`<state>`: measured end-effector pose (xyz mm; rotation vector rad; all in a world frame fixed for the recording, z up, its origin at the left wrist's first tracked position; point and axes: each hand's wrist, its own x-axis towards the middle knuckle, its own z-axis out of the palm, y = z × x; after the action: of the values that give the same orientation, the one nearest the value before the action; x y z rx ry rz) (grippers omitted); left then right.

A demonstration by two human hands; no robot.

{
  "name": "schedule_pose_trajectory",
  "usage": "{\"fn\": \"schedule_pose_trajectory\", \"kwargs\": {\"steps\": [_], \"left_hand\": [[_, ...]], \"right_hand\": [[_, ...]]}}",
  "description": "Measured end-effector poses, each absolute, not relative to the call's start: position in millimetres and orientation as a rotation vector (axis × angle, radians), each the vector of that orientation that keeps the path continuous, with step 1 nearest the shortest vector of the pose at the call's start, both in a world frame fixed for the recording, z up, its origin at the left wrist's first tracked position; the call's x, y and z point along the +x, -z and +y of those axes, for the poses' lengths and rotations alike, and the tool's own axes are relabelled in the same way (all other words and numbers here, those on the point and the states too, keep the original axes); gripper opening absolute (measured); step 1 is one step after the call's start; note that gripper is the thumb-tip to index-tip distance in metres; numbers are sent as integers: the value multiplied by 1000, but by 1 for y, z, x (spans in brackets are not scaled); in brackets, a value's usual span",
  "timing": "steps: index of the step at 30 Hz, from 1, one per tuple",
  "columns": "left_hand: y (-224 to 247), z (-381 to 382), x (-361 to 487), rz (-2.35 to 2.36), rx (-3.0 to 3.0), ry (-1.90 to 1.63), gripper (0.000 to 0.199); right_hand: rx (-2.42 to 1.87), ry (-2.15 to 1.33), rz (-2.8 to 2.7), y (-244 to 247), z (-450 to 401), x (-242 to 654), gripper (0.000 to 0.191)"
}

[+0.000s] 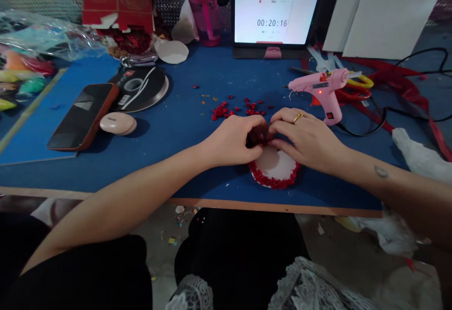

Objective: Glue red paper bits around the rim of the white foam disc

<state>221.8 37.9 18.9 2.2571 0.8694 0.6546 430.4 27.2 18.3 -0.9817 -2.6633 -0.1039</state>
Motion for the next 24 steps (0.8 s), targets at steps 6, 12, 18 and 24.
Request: {"fn": "schedule_pose_trajectory", "kwargs": {"steps": [6,12,18,24], "left_hand": [[-18,39,222,877,2255,-656,18],[-17,38,223,874,2258,-661,16],[-18,39,222,893,2283,-657,14],[-20,38,222,901,2277,-634,15]], "right_hand": [[-996,69,-2645,-16,28,429,14],[-988,136,-2647,-15,28,428,14],[-999,226,-2672,-16,26,425,17],[-1053,145,-2662,-19,24,426,17]]}}
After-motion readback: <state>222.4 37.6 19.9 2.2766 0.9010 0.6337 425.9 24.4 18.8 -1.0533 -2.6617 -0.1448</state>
